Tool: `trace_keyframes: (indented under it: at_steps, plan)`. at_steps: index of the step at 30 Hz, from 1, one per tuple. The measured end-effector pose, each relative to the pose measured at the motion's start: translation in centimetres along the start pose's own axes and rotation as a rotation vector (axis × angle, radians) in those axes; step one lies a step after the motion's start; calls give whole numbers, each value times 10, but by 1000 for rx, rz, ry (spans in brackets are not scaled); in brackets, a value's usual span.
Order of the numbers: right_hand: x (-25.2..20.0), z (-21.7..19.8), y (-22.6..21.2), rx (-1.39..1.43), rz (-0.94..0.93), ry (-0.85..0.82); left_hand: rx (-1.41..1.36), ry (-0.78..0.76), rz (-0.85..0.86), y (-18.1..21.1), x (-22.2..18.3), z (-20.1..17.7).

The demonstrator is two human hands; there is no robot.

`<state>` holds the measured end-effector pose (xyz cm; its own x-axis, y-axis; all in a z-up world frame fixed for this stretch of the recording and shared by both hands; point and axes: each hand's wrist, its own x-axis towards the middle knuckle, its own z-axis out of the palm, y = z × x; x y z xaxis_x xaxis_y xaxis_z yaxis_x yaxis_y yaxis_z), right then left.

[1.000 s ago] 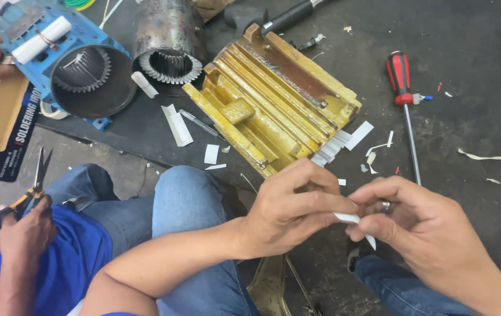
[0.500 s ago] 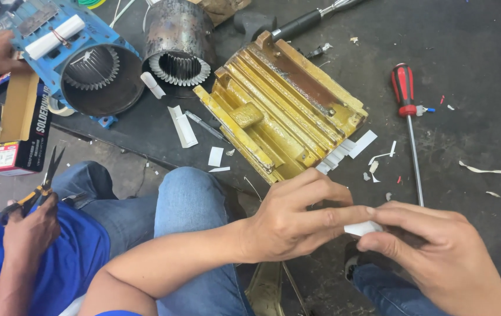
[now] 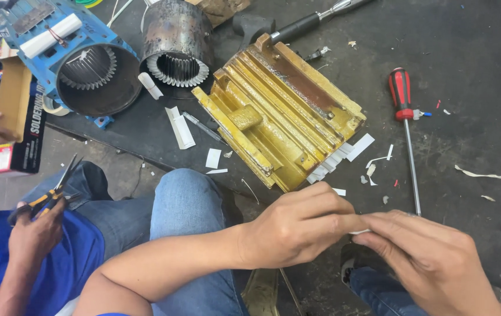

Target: Folding thin white insulation strips lengthwise and preparing them for insertion into a motor stator.

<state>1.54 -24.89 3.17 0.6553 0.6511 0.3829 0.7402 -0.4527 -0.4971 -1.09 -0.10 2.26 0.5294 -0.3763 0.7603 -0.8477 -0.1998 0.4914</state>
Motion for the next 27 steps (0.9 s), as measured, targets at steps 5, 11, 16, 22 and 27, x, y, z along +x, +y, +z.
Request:
trace_keyframes:
  at_steps: [5, 11, 16, 22, 27]
  plan:
    - [-5, -2, 10, -35, -9, -24, -201, 18, -324, 5, 5, -2]
    - [-1, -2, 9, -21, 11, -44, -270, -42, -493, 2, 3, -3]
    - [7, -5, 3, -71, 61, -21, -191, -34, -444, -3, -3, 2]
    - [20, -7, -13, 87, 196, -48, -143, -38, -455, -6, -1, 3]
    - [23, -11, -8, 217, 278, -105, -197, -27, -572, -5, 3, 3]
